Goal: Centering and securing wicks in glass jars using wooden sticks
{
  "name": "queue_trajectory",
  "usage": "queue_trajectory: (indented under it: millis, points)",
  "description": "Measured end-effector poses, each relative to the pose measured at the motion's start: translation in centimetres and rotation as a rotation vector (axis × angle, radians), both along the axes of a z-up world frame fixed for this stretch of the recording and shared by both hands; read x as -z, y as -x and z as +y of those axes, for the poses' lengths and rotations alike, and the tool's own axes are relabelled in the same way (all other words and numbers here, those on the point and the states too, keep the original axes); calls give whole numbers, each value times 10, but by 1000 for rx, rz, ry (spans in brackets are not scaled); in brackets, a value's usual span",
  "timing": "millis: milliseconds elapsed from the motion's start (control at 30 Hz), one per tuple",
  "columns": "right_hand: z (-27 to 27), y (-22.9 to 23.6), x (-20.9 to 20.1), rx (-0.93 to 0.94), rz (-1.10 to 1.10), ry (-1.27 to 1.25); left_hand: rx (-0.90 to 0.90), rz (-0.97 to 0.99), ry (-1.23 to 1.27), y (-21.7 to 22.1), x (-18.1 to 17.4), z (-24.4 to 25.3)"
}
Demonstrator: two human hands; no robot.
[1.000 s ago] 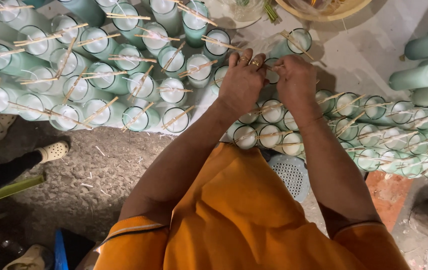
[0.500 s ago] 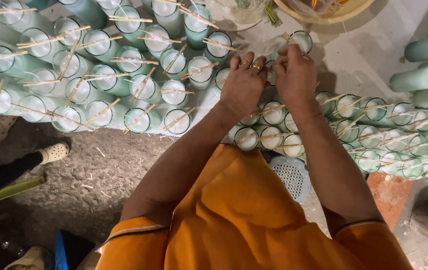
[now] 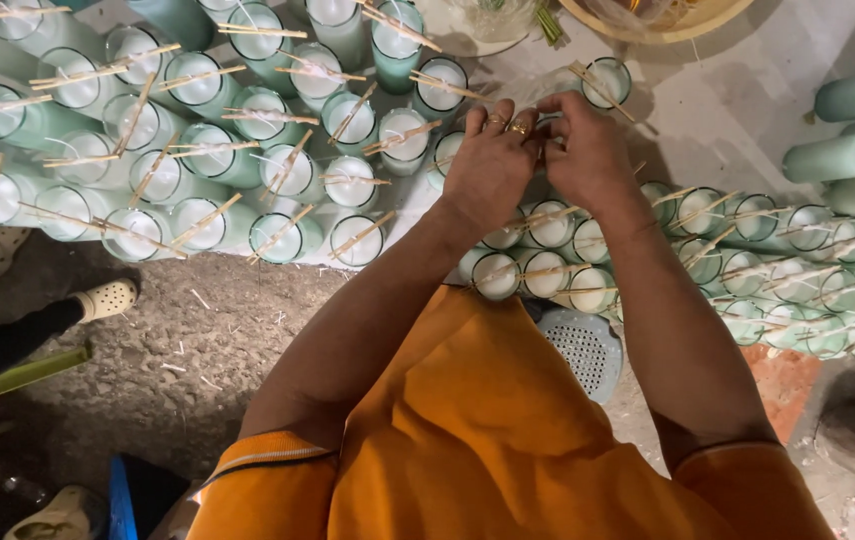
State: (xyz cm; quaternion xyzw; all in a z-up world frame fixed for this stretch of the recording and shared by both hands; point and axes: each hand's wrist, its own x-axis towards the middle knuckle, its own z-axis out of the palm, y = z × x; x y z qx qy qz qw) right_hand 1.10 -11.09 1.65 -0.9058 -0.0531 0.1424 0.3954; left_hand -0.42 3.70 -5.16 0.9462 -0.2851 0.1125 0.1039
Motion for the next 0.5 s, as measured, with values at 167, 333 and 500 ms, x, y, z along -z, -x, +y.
queue_trajectory:
  millis: [167,333,500]
  points:
    - [-5,-4,5,-50,-23,137,15,17,-38,-1,-6,1]
    - [-13,-3,36,-11,-185,-120,-2,-24,4,0,1,0]
    - [-15,-6,25,-41,-156,33,4,-85,53,1,-2,-1]
